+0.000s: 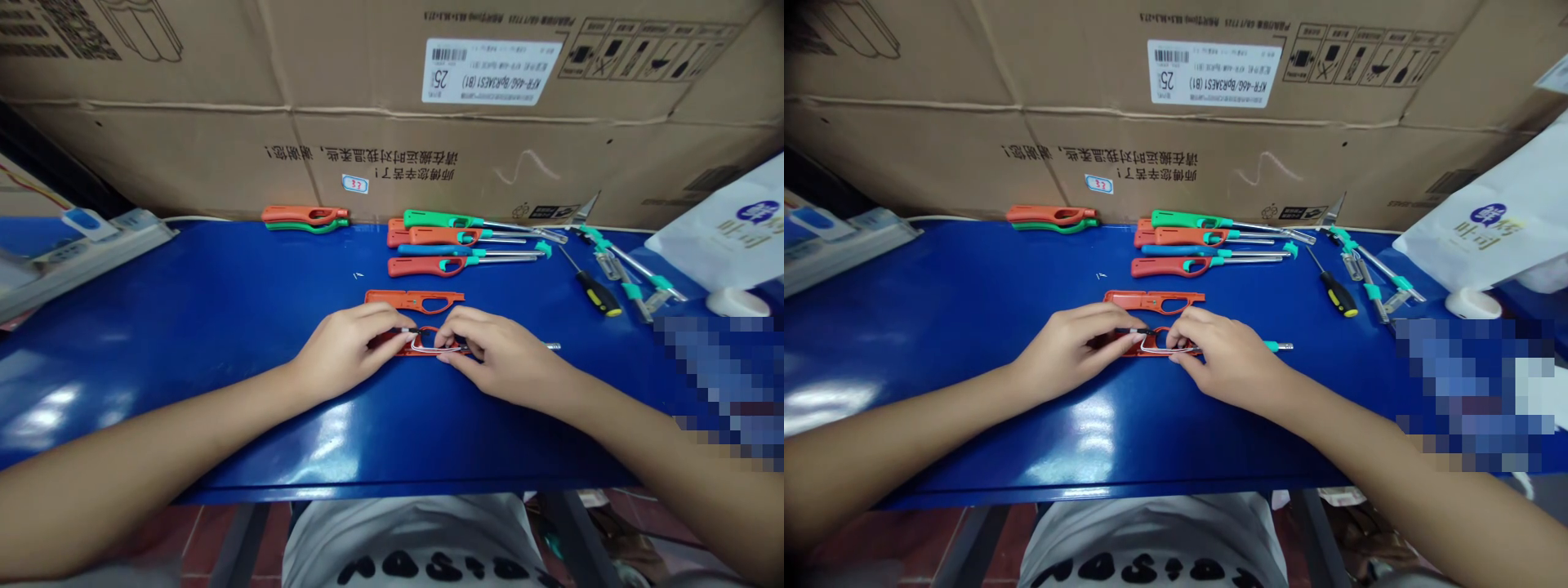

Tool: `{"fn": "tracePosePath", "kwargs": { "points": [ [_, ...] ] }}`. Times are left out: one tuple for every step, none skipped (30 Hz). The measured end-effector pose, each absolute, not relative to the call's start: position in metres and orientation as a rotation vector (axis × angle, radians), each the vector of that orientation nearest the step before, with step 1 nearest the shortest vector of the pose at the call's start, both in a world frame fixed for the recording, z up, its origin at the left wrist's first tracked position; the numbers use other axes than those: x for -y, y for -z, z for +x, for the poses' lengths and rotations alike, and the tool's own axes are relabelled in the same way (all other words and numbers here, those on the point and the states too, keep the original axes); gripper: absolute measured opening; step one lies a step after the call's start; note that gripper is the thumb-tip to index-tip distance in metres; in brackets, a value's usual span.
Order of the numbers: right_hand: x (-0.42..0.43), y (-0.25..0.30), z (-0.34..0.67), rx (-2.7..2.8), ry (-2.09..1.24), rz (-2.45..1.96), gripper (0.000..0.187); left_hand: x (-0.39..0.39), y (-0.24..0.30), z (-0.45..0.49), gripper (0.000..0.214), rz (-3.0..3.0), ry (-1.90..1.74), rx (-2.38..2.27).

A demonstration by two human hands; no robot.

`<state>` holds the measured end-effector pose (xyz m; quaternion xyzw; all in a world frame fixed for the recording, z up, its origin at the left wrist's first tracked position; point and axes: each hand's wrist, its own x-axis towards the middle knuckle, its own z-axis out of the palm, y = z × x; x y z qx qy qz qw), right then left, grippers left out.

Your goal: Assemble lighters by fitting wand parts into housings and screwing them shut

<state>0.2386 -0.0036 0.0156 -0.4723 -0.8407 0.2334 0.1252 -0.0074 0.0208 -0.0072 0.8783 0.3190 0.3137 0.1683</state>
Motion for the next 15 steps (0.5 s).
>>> {"fn": "tracePosePath", "kwargs": {
  "points": [
    [0.0033, -0.0155, 0.2384, 2.451, -0.689, -1.38, 0.008, -0.0208, 0.0074, -0.0071, 0.014, 2.493, -0.9, -0.907],
    [0.0031, -0.0155, 0.2382, 2.451, -0.696, -1.384, 0.008, -0.0208, 0.0075, -0.0069, 0.014, 2.489, -0.907, -0.905],
    [0.003, -0.0157, 0.2381, 2.451, -0.702, -1.388, 0.008, -0.0207, 0.0075, -0.0067, 0.014, 2.485, -0.912, -0.905],
    [0.003, -0.0159, 0.2381, 2.449, -0.707, -1.391, 0.009, -0.0207, 0.0074, -0.0065, 0.014, 2.482, -0.914, -0.907],
    [0.003, -0.0162, 0.2381, 2.446, -0.712, -1.393, 0.009, -0.0206, 0.0073, -0.0063, 0.014, 2.478, -0.918, -0.911],
    [0.003, -0.0163, 0.2382, 2.44, -0.718, -1.394, 0.009, -0.0205, 0.0071, -0.0062, 0.014, 2.474, -0.923, -0.917],
    [0.003, -0.0164, 0.2383, 2.436, -0.726, -1.396, 0.009, -0.0203, 0.0069, -0.006, 0.014, 2.468, -0.93, -0.925],
    [0.0031, -0.0165, 0.2383, 2.431, -0.733, -1.401, 0.009, -0.0201, 0.0067, -0.0058, 0.014, 2.462, -0.934, -0.934],
    [0.0031, -0.0164, 0.2384, 2.427, -0.74, -1.406, 0.008, -0.0198, 0.0066, -0.0056, 0.014, 2.456, -0.934, -0.939],
    [0.0032, -0.0162, 0.2383, 2.423, -0.741, -1.411, 0.007, -0.0194, 0.0064, -0.0054, 0.014, 2.451, -0.932, -0.943],
    [0.0033, -0.0159, 0.2381, 2.419, -0.737, -1.416, 0.007, -0.019, 0.0062, -0.0051, 0.014, 2.446, -0.929, -0.947],
    [0.0034, -0.0155, 0.2379, 2.416, -0.729, -1.422, 0.006, -0.0185, 0.006, -0.0049, 0.014, 2.443, -0.927, -0.949],
    [0.0035, -0.015, 0.2375, 2.413, -0.719, -1.429, 0.006, -0.018, 0.0058, -0.0047, 0.015, 2.439, -0.928, -0.953],
    [0.0036, -0.0145, 0.2372, 2.411, -0.709, -1.436, 0.006, -0.0174, 0.0056, -0.0045, 0.015, 2.434, -0.927, -0.959],
    [0.0038, -0.014, 0.2368, 2.408, -0.701, -1.446, 0.007, -0.0168, 0.0053, -0.0043, 0.015, 2.426, -0.927, -0.966]
  ]
}}
